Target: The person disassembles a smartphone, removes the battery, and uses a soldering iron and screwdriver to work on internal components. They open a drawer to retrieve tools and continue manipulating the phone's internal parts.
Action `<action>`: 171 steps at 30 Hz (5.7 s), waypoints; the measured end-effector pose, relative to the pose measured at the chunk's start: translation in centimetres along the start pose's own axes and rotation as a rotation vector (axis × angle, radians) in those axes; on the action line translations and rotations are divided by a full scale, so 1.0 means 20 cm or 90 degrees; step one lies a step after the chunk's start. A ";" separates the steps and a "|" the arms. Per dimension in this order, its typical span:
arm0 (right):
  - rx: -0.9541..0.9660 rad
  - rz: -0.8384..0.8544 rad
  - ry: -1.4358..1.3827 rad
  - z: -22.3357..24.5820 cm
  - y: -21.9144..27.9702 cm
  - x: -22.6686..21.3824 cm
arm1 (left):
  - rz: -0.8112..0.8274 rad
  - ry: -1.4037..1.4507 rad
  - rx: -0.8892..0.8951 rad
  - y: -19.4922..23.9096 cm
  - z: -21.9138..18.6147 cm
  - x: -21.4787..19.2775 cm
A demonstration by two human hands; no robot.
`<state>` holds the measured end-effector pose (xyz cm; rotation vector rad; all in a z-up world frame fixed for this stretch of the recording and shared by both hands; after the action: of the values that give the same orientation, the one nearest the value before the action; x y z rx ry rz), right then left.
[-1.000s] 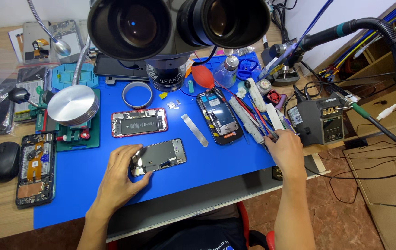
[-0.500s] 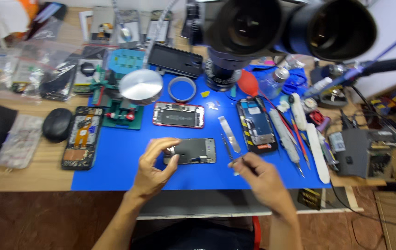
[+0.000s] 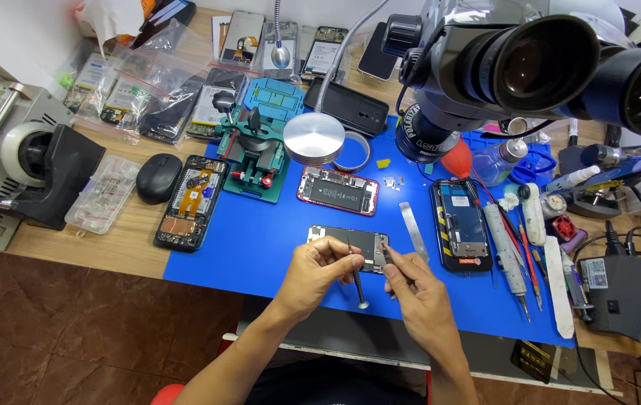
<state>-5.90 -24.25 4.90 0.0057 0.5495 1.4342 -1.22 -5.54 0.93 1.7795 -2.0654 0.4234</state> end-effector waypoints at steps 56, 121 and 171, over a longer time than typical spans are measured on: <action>0.001 -0.151 -0.029 0.09 0.04 0.08 | 0.103 0.003 -0.041 -0.05 0.00 0.07; 0.017 -0.228 0.335 -0.04 -0.26 -0.20 | -0.003 -0.227 0.055 -0.10 -0.28 -0.30; -0.464 -0.212 0.162 -0.01 -0.24 -0.03 | 0.178 -0.805 0.508 -0.03 -0.09 -0.37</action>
<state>-1.54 -25.62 3.39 -0.8191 0.1907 1.2420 0.44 1.61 -0.97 2.6210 -3.3568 0.1821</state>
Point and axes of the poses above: each hand's wrist, its own y-axis away from the middle knuckle, its own x-axis out of the palm, z = x × y, the point moved 2 cm from there along -y, towards the middle knuckle, and after that the axes turned 12 degrees about x, right-handed, at the moved point
